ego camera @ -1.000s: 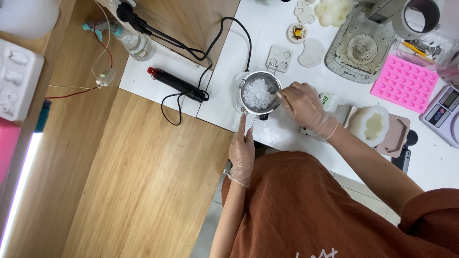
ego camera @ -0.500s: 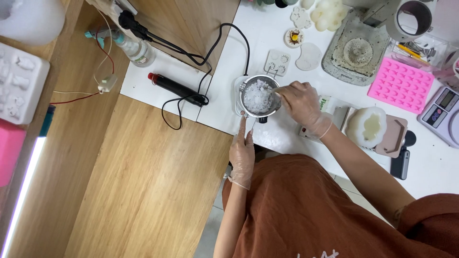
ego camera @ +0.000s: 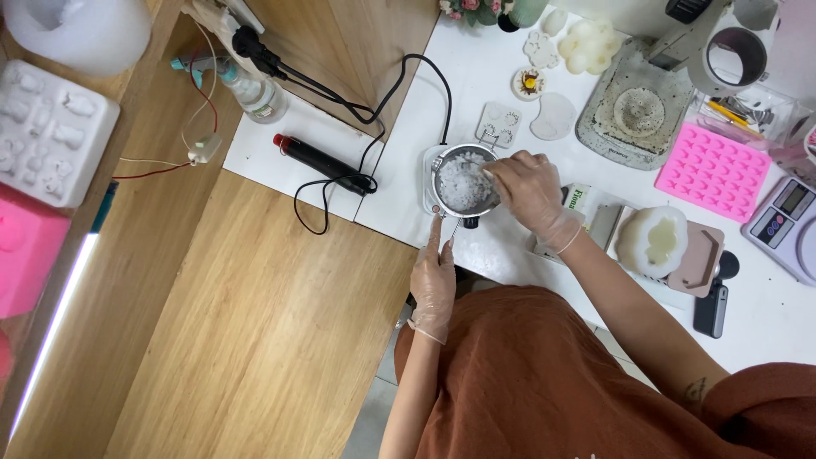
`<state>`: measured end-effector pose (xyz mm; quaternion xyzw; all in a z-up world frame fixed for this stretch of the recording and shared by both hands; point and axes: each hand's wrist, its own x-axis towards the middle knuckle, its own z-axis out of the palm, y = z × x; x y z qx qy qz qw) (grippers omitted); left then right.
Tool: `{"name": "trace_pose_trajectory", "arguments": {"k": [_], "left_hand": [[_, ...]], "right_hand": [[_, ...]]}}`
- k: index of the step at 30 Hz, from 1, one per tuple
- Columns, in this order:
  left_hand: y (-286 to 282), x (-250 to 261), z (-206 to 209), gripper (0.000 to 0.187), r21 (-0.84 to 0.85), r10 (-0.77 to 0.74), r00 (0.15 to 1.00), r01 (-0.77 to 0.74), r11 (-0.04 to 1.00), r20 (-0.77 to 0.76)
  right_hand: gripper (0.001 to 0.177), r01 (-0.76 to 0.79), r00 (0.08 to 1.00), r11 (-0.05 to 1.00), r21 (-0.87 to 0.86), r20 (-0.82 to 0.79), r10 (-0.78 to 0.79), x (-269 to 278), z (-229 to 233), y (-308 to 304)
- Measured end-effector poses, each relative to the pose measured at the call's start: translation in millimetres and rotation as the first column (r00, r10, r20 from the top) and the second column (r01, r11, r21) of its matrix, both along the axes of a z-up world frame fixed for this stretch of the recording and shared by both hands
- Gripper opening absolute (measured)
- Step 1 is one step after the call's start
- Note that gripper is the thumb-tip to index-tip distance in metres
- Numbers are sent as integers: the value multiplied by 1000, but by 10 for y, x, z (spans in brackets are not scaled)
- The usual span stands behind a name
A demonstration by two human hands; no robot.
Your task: Melting wax flakes in a small pot on an electric heater for candle making.
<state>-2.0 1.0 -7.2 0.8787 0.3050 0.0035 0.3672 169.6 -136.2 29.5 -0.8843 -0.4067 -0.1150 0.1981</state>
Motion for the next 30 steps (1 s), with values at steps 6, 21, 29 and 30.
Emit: {"name": "trace_pose_trajectory", "arguments": {"k": [6,21,29,30], "left_hand": [[7,-7,34,58,-16,-17,1000,17,1000,-13],[-4,1,29,57,12,-16,1000,16,1000,6],[-10,-4,-34,58,19,-16,1000,16,1000,24],[2,-2,-47,58,34,-9,998,7,999,61]], "right_hand": [[15,-5,956,998,68,-291,25,-143,-486,-235],[25,-51,929,986,159,-356,105,-122,-625,-297],[23,16,998,1000,21,-53,-15,-16,-229,-148],[22,70,995,996,-48,-62,-73,-9,-250,-174]]}}
